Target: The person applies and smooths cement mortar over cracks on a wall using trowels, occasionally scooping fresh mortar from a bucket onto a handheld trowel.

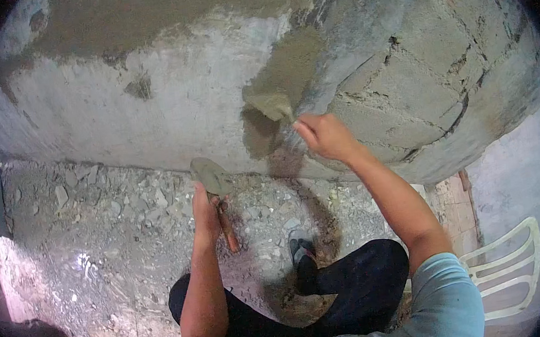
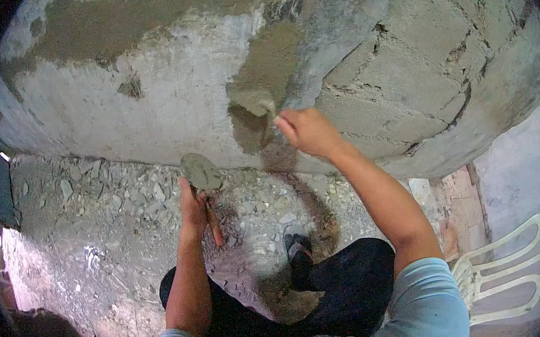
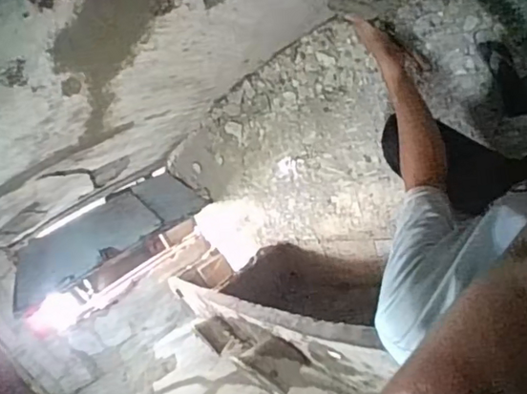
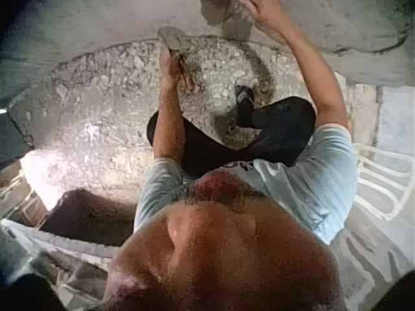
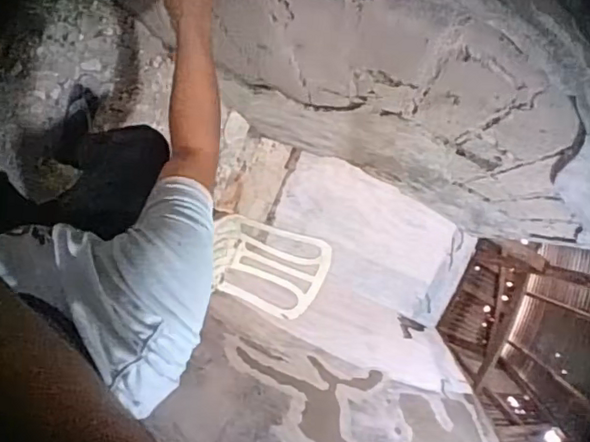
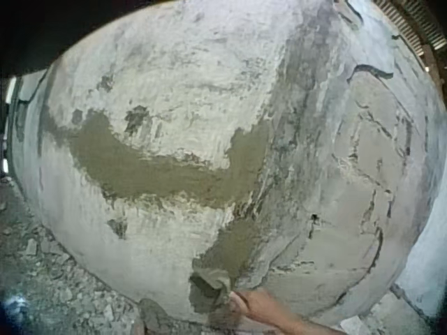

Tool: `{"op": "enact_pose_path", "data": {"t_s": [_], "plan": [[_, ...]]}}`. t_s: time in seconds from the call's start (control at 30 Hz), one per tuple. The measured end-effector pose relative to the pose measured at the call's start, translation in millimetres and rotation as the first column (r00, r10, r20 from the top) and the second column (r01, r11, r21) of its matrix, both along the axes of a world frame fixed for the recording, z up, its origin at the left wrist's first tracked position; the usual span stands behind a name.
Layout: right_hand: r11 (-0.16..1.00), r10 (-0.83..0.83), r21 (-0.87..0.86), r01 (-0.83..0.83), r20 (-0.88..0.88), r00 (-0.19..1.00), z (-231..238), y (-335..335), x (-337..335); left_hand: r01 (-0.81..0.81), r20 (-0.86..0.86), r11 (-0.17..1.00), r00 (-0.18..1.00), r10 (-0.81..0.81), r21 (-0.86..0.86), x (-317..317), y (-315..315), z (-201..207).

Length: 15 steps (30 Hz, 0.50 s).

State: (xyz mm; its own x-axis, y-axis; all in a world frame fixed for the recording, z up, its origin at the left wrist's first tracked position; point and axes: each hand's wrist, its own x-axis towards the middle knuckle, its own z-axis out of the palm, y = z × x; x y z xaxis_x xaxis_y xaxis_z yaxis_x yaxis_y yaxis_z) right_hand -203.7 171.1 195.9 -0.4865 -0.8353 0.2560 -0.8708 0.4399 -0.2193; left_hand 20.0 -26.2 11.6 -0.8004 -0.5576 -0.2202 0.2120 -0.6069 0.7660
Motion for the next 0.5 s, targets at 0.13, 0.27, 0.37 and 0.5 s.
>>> {"op": "enact_pose_path", "data": {"t_s": [0.13, 0.27, 0.37, 0.5], "plan": [[0.984, -0.010, -0.177, 0.020, 0.058, 0.998, 16, 17, -7, -0.017, -0.015, 1.000, 1.000, 0.018, 0.007, 1, -5, -6], [0.981, 0.004, -0.195, -0.011, -0.035, 0.999, -10, 28, -11, -0.002, 0.000, 1.000, 1.000, 0.002, 0.015, -1, -1, -5], [0.999, 0.003, -0.030, -0.011, -0.246, 0.969, -40, 35, -11, -0.011, 0.065, 0.998, 0.998, 0.007, 0.066, -6, 7, 6], [0.976, -0.023, 0.200, 0.085, -0.294, 0.955, -46, 28, -15, 0.014, 0.037, 1.000, 0.999, -0.015, 0.013, -6, 12, 9]]}}
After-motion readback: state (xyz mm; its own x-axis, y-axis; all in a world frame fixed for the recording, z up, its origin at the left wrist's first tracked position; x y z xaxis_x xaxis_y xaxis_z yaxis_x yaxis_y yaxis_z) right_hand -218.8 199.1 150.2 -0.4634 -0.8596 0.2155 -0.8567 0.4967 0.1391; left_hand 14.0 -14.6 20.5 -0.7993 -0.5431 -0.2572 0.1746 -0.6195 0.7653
